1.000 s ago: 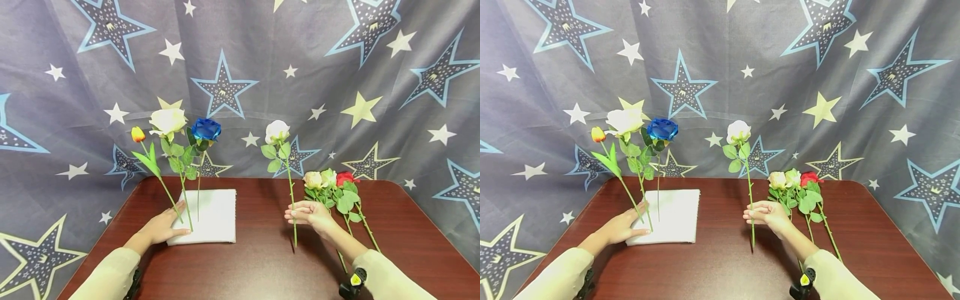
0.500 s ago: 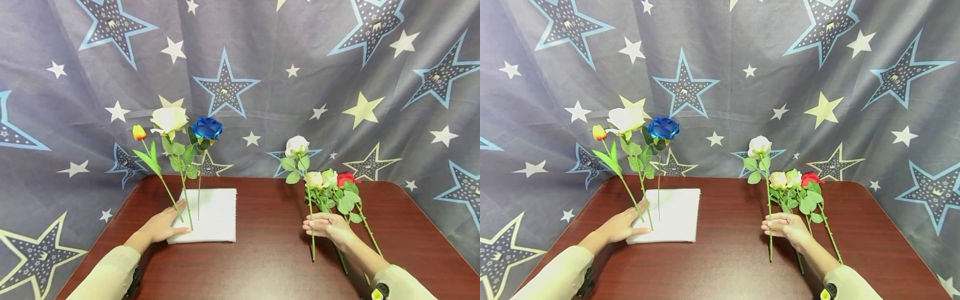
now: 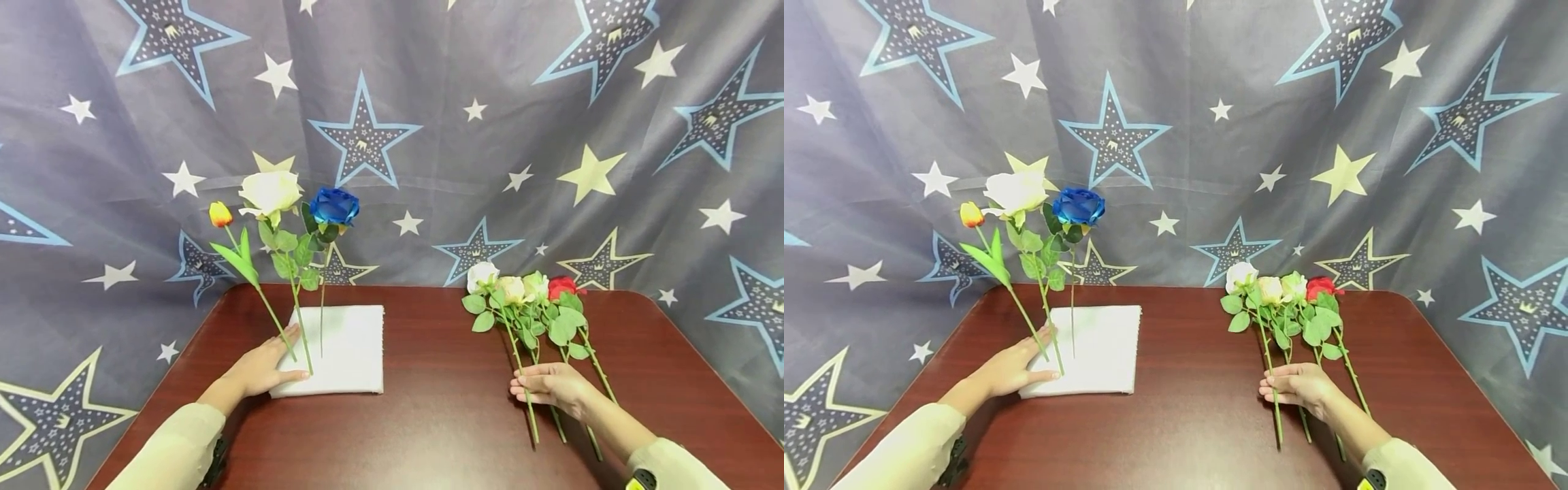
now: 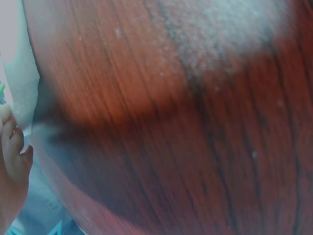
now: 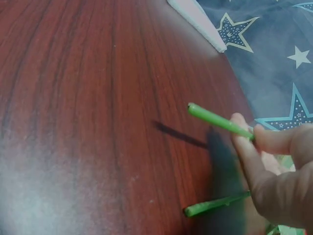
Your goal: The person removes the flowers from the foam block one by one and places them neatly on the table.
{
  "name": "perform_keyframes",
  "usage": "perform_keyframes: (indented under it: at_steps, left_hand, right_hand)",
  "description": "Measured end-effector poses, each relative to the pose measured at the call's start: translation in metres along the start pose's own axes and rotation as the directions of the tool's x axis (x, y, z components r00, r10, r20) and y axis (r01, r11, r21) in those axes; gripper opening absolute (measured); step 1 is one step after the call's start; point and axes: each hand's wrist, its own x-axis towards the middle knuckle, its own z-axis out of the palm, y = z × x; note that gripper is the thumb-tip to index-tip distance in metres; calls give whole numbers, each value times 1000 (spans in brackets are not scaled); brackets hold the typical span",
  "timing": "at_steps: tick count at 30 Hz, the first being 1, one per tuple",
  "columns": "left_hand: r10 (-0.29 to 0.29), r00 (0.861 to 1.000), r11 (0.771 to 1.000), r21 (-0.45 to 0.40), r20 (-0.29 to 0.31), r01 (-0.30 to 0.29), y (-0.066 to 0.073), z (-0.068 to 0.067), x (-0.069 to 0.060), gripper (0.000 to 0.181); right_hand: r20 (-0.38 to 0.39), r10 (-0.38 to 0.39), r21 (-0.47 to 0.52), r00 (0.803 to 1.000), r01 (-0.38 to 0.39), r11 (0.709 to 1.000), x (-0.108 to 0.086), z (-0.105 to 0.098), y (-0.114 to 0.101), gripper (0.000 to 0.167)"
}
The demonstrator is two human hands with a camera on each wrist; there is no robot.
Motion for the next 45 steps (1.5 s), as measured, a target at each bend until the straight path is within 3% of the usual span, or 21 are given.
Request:
perform_keyframes:
  at_steps: [7,11,15,17,19,20,22,24,26,27,29,35,40,45]
  left_hand:
    - [0,1000,1000,-15,1,0,0,4,0,98]
    - [-10,1000,1000,-8,5,10,1,2,1,98]
    - [-17,1000,1000,-8,4,17,0,-1,-1,97]
    - [-12,1000,1000,-2,3,12,-1,-2,-2,96]
    - [-13,1000,1000,1,4,13,-1,-2,-2,96]
    - [-13,1000,1000,2,3,13,-1,-2,-1,96]
    - [-8,1000,1000,6,3,8,-2,-2,-2,96]
    - [-9,1000,1000,7,7,8,-1,-1,-2,97]
    - [-7,1000,1000,8,9,6,-1,-1,-3,97]
    - [-5,1000,1000,9,8,5,-1,-1,-3,97]
    - [-2,1000,1000,4,3,2,-1,-1,-3,96]
    - [-8,1000,1000,-3,10,8,1,-1,-1,97]
    - [-12,1000,1000,13,11,12,0,-2,-2,98]
    - [-5,1000,1000,12,9,5,0,-1,-2,98]
  right_hand:
    - [-29,122,-39,992,-123,992,-10,-5,2,39]
    - [-67,150,-78,986,-155,985,-11,-5,-2,36]
    - [-170,90,-177,981,-120,977,-8,1,-8,33]
    - [-268,25,-298,963,-108,949,-7,6,-11,28]
    - [-356,-61,-453,932,-115,884,-8,11,-16,22]
    - [-384,-105,-530,918,-126,838,-8,13,-18,20]
    - [-417,-185,-670,890,-163,724,-8,17,-24,20]
    - [-396,-264,-785,880,-175,594,-7,20,-30,20]
    - [-360,-320,-854,876,-172,491,-4,23,-37,22]
    - [-341,-346,-877,874,-164,451,-2,25,-42,23]
    - [-310,-385,-901,869,-139,411,3,30,-50,25]
    - [-225,-472,-921,853,-28,388,30,61,-65,26]
    - [-133,-489,-904,862,97,417,61,95,-73,24]
    - [-30,-556,-859,831,263,440,91,127,-82,23]
